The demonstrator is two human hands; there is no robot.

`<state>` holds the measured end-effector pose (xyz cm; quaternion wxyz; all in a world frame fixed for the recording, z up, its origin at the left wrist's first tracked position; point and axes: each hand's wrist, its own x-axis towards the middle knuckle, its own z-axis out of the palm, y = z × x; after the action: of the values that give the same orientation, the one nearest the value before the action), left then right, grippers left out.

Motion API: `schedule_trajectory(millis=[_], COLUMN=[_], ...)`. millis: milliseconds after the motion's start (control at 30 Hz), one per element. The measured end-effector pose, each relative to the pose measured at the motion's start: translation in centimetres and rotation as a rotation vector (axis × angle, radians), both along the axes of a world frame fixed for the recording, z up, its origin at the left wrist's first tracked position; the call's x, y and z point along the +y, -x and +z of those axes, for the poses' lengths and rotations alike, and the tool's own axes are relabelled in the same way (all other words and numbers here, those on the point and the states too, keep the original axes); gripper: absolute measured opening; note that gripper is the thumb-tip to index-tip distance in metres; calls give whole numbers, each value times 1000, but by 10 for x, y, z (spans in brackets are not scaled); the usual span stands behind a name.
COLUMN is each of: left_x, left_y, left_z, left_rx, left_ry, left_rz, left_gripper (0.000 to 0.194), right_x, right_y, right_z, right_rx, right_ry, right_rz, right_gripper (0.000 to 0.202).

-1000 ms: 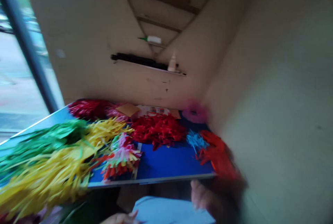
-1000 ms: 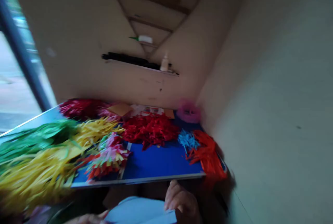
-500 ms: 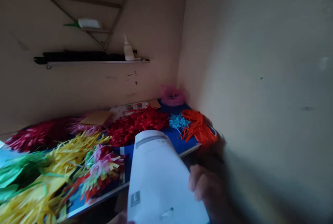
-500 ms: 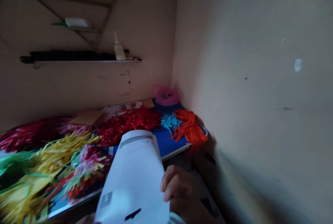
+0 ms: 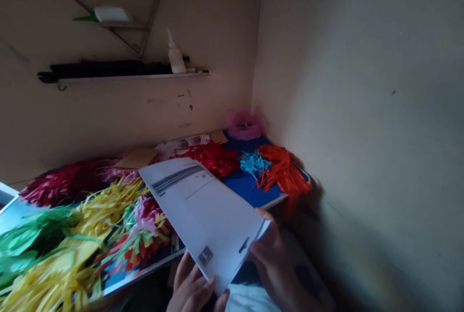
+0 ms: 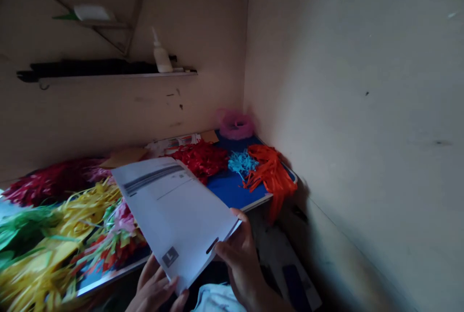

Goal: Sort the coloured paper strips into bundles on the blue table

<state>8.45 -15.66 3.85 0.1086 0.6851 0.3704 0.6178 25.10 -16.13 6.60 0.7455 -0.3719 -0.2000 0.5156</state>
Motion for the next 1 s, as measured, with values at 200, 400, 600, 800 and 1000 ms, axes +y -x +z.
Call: schedule_trajectory(millis=[200, 400, 600, 800, 1000], left_x=[3, -6, -5, -15, -13], left_y=[6, -4, -3, -33, -43], left_z=[16, 16, 8, -18, -18], left_rx=[346, 375, 327, -321, -621], left_ry=[-330, -364, -375, 165, 784], left_rz=[-14, 35, 29, -95, -115], left_gripper=[23, 20, 25, 33, 39], right_x=[-3, 0, 3, 2, -8], right_y=[4, 10, 10, 17, 19], right_z=[11, 11, 7, 1, -17], right_rx=[119, 112, 32, -48, -210], right_ry=[-35, -37, -67, -38, 13], right_rz=[9, -17, -103, -220, -245], right_gripper=[90, 90, 83, 78, 64])
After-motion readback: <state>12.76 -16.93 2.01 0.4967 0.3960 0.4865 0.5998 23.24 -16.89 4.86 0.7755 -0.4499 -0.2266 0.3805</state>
